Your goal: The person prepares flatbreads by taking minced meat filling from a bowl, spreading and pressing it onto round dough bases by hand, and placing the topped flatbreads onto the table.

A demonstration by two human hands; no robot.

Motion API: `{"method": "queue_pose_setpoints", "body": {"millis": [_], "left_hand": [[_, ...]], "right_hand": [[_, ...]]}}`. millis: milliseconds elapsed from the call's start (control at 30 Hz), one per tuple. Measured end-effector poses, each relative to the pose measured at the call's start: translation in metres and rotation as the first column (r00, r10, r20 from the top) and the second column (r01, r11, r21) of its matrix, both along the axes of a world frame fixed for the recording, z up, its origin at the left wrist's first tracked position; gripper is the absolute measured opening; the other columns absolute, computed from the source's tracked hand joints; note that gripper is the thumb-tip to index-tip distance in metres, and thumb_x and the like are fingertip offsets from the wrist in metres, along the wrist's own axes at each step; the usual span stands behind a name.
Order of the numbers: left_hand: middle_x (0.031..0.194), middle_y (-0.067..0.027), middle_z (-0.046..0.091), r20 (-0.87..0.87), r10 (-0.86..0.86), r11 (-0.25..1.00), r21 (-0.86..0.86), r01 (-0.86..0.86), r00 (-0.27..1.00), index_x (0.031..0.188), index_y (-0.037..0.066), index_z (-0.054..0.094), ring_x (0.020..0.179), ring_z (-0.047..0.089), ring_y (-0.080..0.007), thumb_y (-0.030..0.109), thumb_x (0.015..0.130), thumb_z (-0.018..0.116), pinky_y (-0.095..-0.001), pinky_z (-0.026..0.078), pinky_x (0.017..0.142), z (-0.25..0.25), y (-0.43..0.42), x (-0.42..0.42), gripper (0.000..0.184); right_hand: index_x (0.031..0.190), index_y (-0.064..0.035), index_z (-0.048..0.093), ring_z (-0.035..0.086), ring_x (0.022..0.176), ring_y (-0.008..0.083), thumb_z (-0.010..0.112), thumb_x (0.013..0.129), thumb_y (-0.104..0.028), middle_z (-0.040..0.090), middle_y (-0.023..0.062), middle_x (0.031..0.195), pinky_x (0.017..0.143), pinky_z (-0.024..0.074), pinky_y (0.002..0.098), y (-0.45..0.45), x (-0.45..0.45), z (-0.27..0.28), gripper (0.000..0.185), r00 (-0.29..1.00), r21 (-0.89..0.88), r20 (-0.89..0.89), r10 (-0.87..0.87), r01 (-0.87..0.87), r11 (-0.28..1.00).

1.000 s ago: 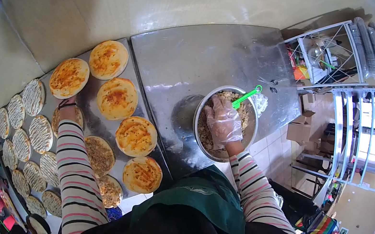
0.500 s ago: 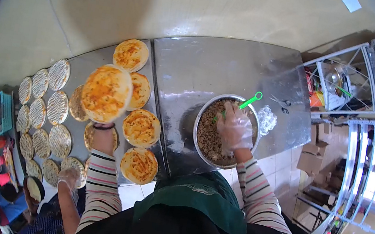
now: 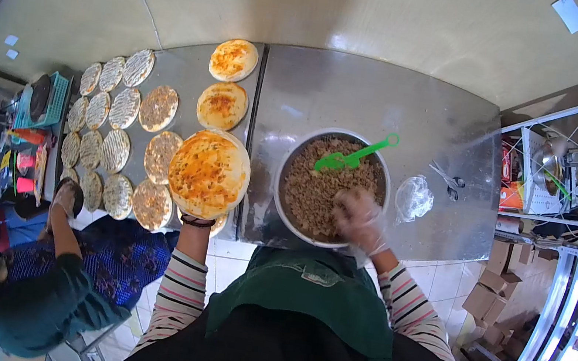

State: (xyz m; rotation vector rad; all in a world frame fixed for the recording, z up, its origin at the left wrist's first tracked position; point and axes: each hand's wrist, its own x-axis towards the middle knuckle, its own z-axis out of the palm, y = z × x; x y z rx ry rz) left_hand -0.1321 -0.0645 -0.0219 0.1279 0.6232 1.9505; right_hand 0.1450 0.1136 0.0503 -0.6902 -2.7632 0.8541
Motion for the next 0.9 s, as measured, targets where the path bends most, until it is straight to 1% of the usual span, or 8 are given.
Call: {"method": "queue_pose_setpoints", "body": {"millis": [133, 333, 433, 567, 600, 633, 700, 900], "left_hand": [[0.140, -0.0151, 0.035, 0.072, 0.069, 0.995, 0.071, -0.074, 0.995, 0.137, 0.012, 0.034, 0.120, 0.043, -0.0376, 0.053, 0.086, 0.041, -0.0523, 0.036, 0.099, 0.005, -0.011, 0.033, 0.066], [0.141, -0.0148, 0.034, 0.163, 0.166, 0.964, 0.182, -0.195, 0.973, 0.137, 0.012, 0.034, 0.120, 0.043, -0.0377, 0.054, 0.086, 0.041, -0.0528, 0.036, 0.099, 0.027, -0.036, 0.072, 0.067], [0.141, -0.0146, 0.034, 0.224, 0.197, 0.935, 0.250, -0.251, 0.954, 0.137, 0.012, 0.034, 0.121, 0.043, -0.0377, 0.054, 0.085, 0.042, -0.0530, 0.036, 0.100, 0.029, -0.049, 0.082, 0.067], [0.143, -0.0128, 0.031, 0.175, 0.189, 0.901, 0.360, -0.241, 0.966, 0.139, 0.014, 0.031, 0.130, 0.032, -0.0336, 0.058, 0.086, 0.041, -0.0558, 0.028, 0.104, 0.014, -0.061, 0.086, 0.069], [0.143, -0.0130, 0.032, 0.169, 0.206, 0.901, 0.352, -0.254, 0.964, 0.139, 0.014, 0.032, 0.130, 0.032, -0.0340, 0.058, 0.085, 0.042, -0.0559, 0.029, 0.103, 0.010, -0.063, 0.085, 0.070], [0.142, -0.0131, 0.032, 0.165, 0.224, 0.901, 0.341, -0.268, 0.961, 0.138, 0.014, 0.032, 0.129, 0.033, -0.0343, 0.058, 0.083, 0.044, -0.0560, 0.029, 0.103, 0.008, -0.064, 0.084, 0.072], [0.142, -0.0135, 0.033, 0.163, 0.264, 0.900, 0.313, -0.304, 0.951, 0.138, 0.014, 0.032, 0.128, 0.034, -0.0350, 0.059, 0.081, 0.047, -0.0562, 0.030, 0.102, 0.003, -0.067, 0.083, 0.075], [0.140, -0.0144, 0.036, 0.169, 0.349, 0.899, 0.219, -0.380, 0.922, 0.138, 0.013, 0.033, 0.126, 0.037, -0.0372, 0.061, 0.073, 0.056, -0.0568, 0.032, 0.101, -0.010, -0.072, 0.092, 0.084]], "right_hand": [[0.105, -0.0065, 0.054, 0.057, 0.085, 0.0344, 0.060, 0.078, -0.015, 0.055, 0.0155, 0.096, 0.070, 0.0488, 0.0439, 0.025, 0.000, -0.014, 0.030, 0.958, 0.120, -0.117, -0.263, 0.277, 0.953], [0.081, -0.0064, 0.056, 0.057, 0.075, 0.0299, 0.053, 0.083, -0.020, 0.052, 0.0128, 0.077, 0.063, 0.0487, 0.0406, -0.004, -0.003, -0.039, 0.014, 0.944, 0.179, 0.031, 0.327, -0.327, 0.928], [0.077, -0.0075, 0.056, 0.057, 0.073, 0.0302, 0.052, 0.083, -0.018, 0.051, 0.0124, 0.075, 0.063, 0.0487, 0.0403, 0.005, -0.009, 0.000, 0.013, 0.985, 0.077, 0.003, 0.173, -0.172, 0.982], [0.074, -0.0075, 0.057, 0.057, 0.073, 0.0291, 0.054, 0.077, -0.016, 0.053, 0.0106, 0.075, 0.064, 0.0486, 0.0394, 0.022, -0.055, -0.016, 0.010, 0.979, 0.287, -0.169, 0.117, -0.065, 0.956], [0.081, -0.0073, 0.057, 0.056, 0.078, 0.0309, 0.054, 0.080, -0.020, 0.055, 0.0124, 0.082, 0.069, 0.0481, 0.0378, 0.023, -0.053, -0.050, 0.013, 0.930, 0.590, 0.102, 0.354, -0.343, 0.731], [0.081, -0.0073, 0.057, 0.056, 0.078, 0.0309, 0.054, 0.080, -0.020, 0.055, 0.0124, 0.082, 0.069, 0.0481, 0.0378, 0.019, -0.046, -0.040, 0.013, 0.927, 0.593, 0.102, 0.361, -0.348, 0.726], [0.079, -0.0088, 0.057, 0.056, 0.075, 0.0306, 0.054, 0.078, -0.019, 0.055, 0.0108, 0.081, 0.065, 0.0475, 0.0375, 0.006, -0.024, -0.021, 0.011, 0.881, 0.012, 0.119, 0.459, -0.463, 0.886], [0.079, -0.0076, 0.060, 0.056, 0.082, 0.0286, 0.058, 0.074, -0.020, 0.055, 0.0112, 0.083, 0.071, 0.0485, 0.0399, 0.013, -0.030, 0.011, 0.014, 0.949, 0.181, 0.008, 0.314, -0.310, 0.933]]}}
